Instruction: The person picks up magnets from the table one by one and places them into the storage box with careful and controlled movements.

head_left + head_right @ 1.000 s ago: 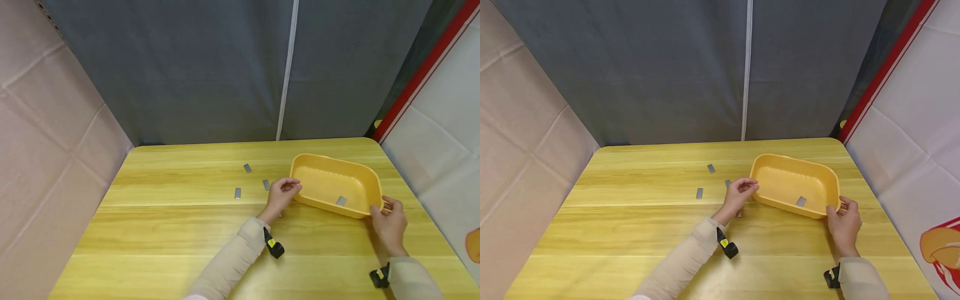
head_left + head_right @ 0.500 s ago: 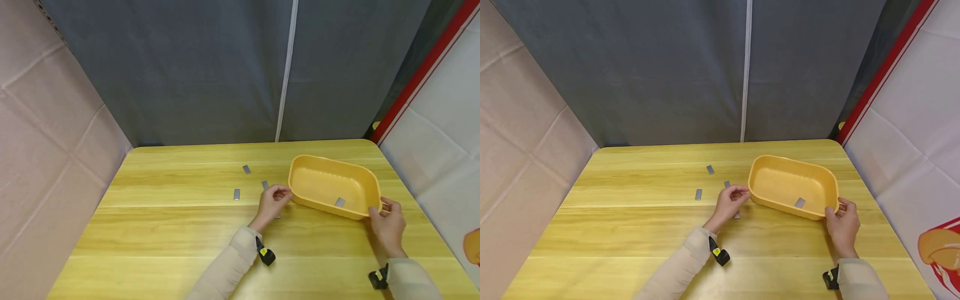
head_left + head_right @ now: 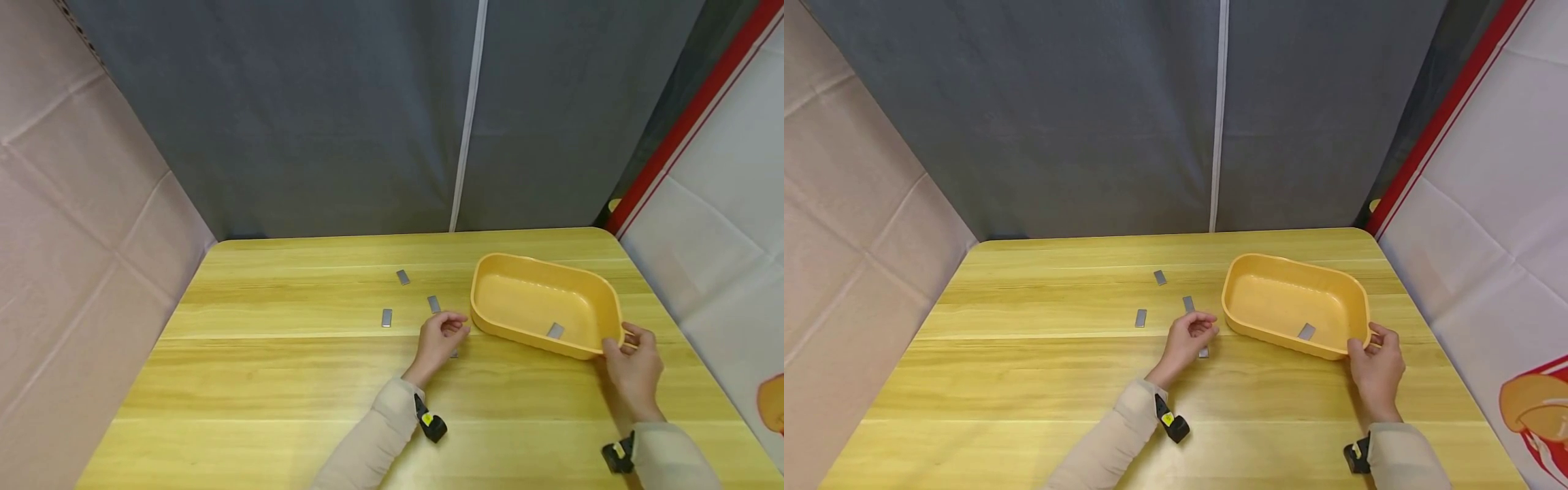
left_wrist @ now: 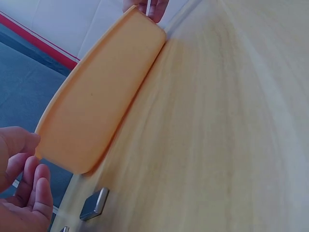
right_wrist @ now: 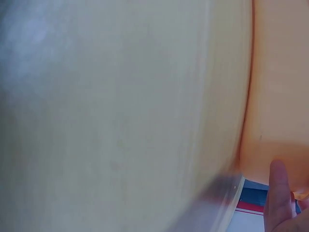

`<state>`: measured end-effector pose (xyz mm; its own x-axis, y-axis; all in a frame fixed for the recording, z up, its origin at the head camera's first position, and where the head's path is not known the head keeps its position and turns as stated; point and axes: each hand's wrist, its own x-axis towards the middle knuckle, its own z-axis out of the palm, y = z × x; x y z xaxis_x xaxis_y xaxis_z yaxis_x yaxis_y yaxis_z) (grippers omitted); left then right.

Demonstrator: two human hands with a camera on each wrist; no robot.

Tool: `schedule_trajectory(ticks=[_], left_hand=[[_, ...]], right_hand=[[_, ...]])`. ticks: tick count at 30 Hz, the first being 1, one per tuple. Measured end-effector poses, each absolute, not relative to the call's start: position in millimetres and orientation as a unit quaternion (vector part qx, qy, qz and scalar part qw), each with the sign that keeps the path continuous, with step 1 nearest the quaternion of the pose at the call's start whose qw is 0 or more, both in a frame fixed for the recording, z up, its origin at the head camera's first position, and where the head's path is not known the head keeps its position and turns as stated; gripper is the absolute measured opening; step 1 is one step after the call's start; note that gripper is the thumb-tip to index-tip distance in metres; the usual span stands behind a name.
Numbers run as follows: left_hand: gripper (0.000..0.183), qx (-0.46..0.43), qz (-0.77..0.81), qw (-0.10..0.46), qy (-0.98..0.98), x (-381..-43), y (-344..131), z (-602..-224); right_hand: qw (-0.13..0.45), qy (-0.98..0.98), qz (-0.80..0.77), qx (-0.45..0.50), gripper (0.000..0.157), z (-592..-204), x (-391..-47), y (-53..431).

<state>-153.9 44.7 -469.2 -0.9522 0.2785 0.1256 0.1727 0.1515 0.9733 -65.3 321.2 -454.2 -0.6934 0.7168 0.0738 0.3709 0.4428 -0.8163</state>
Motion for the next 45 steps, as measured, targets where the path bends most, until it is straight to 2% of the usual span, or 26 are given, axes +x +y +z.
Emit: schedule_trajectory(ticks=[17,30,45], left_hand=[[0.014,0.127,0.587,0.034,0.798,-148,37,-479],[0.020,0.176,0.511,0.015,0.841,-145,33,-483],[0.024,0.167,0.478,0.023,0.862,-145,33,-484]], right_hand=[[0.209,-0.823,0.407,-0.337,0.043,-451,-68,320],[0.204,-0.825,0.405,-0.336,0.043,-450,-68,319],[0.202,-0.826,0.402,-0.339,0.044,-453,-68,321]])
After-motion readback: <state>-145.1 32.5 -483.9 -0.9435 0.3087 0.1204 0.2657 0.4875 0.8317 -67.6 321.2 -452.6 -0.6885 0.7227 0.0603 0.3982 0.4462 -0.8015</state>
